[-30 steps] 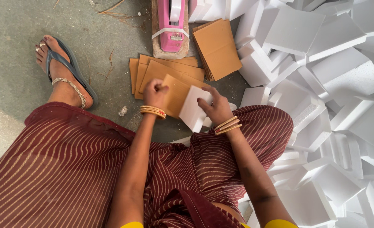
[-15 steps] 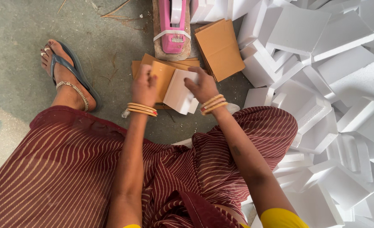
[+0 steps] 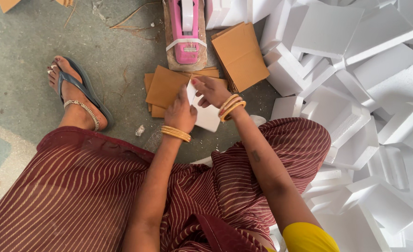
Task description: The recorder picks up cardboard shapes and white styrofoam inserts, folding the cardboard around the styrofoam and using a tape dispenser to secure the assembly.
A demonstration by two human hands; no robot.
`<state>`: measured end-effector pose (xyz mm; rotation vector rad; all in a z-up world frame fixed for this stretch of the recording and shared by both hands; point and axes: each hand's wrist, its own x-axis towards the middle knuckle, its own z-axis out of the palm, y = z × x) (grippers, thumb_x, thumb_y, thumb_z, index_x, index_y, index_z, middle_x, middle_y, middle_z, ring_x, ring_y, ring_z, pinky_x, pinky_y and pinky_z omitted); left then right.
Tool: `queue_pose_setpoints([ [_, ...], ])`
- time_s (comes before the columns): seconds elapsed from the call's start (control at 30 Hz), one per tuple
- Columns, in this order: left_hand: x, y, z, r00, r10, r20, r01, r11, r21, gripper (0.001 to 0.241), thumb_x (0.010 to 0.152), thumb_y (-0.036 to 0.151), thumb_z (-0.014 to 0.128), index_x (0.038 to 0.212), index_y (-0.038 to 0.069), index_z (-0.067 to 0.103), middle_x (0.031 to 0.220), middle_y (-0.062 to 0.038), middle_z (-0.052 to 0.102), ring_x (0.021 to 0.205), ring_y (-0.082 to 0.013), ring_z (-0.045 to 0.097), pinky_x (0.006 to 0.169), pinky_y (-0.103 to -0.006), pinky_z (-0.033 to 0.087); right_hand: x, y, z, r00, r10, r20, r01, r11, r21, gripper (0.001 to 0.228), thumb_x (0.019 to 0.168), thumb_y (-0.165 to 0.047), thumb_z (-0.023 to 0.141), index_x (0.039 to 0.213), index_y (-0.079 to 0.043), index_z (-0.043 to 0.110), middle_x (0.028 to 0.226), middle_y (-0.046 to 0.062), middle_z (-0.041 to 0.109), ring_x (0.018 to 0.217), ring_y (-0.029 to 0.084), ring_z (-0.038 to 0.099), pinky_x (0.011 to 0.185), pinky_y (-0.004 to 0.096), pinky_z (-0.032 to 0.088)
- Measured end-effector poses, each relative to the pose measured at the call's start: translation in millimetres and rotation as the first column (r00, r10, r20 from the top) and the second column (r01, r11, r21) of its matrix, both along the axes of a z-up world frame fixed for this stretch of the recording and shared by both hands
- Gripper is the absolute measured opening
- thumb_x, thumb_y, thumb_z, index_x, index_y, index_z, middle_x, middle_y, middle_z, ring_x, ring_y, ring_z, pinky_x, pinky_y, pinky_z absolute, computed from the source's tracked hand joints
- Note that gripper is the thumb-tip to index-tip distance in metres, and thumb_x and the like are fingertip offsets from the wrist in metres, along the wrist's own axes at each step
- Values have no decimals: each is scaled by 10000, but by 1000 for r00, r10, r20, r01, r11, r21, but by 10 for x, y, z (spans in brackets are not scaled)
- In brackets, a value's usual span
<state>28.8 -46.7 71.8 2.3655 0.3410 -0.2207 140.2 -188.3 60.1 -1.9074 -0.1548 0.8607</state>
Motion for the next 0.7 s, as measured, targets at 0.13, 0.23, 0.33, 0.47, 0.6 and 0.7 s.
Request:
queue_pose_setpoints([
  [0.13, -80, 162, -116, 962, 47, 270, -41, 999, -27, 637, 884, 141, 672, 1448, 35, 397, 1303, -270, 631, 1058, -466, 672, 857, -535, 545, 26, -399, -56, 877, 156, 454, -36, 965, -261, 826, 868, -621, 724, 1455, -75, 523, 1262, 224, 673, 1065, 392, 655, 868, 455, 520],
  [0.23, -192, 268, -140, 903, 76, 424, -13, 989, -149, 553, 938, 137, 673, 1433, 39, 450, 1265, -243, 659, 1080, -446, 687, 881, -517, 555, -8, -518, 14, 831, 379, 408, -123, 839, -530, 958, 766, -658, 814, 1466, -98, 479, 1346, 206, 606, 1226, 407, 545, 990, 525, 398],
  [0.33, -234, 259, -180, 816, 98, 569, -20, 990, -141, 480, 970, 130, 677, 1402, 31, 493, 1250, -224, 670, 1085, -433, 685, 908, -514, 549, -36, -542, 237, 848, 356, 393, -97, 832, -546, 922, 777, -631, 790, 1483, -120, 485, 1372, 162, 607, 1250, 364, 585, 1040, 492, 431],
  [0.47, -285, 285, -435, 754, 286, 592, -188, 957, -223, 480, 990, 186, 687, 1367, -24, 477, 1206, -243, 639, 1055, -434, 673, 883, -496, 542, -213, -402, 488, 716, 241, 655, 67, 910, -409, 731, 861, -502, 751, 1457, -155, 508, 1309, 133, 664, 1195, 361, 647, 982, 464, 500],
  [0.6, -417, 342, -802, 844, 293, 448, -297, 953, -64, 538, 965, 261, 742, 1330, -45, 491, 1150, -269, 649, 1026, -460, 661, 833, -510, 533, -464, -160, 408, 660, 374, 651, -45, 885, -463, 761, 876, -443, 728, 1464, -80, 410, 1155, 199, 684, 1031, 399, 655, 866, 505, 506],
  [0.7, -454, 376, -932, 867, 283, 410, -260, 959, -113, 457, 969, 287, 737, 1302, 33, 555, 1137, -226, 693, 1025, -419, 688, 847, -492, 552, -503, -222, 317, 680, 324, 658, -61, 919, -389, 786, 883, -403, 705, 1497, -42, 374, 1096, 228, 700, 953, 427, 665, 803, 511, 528],
])
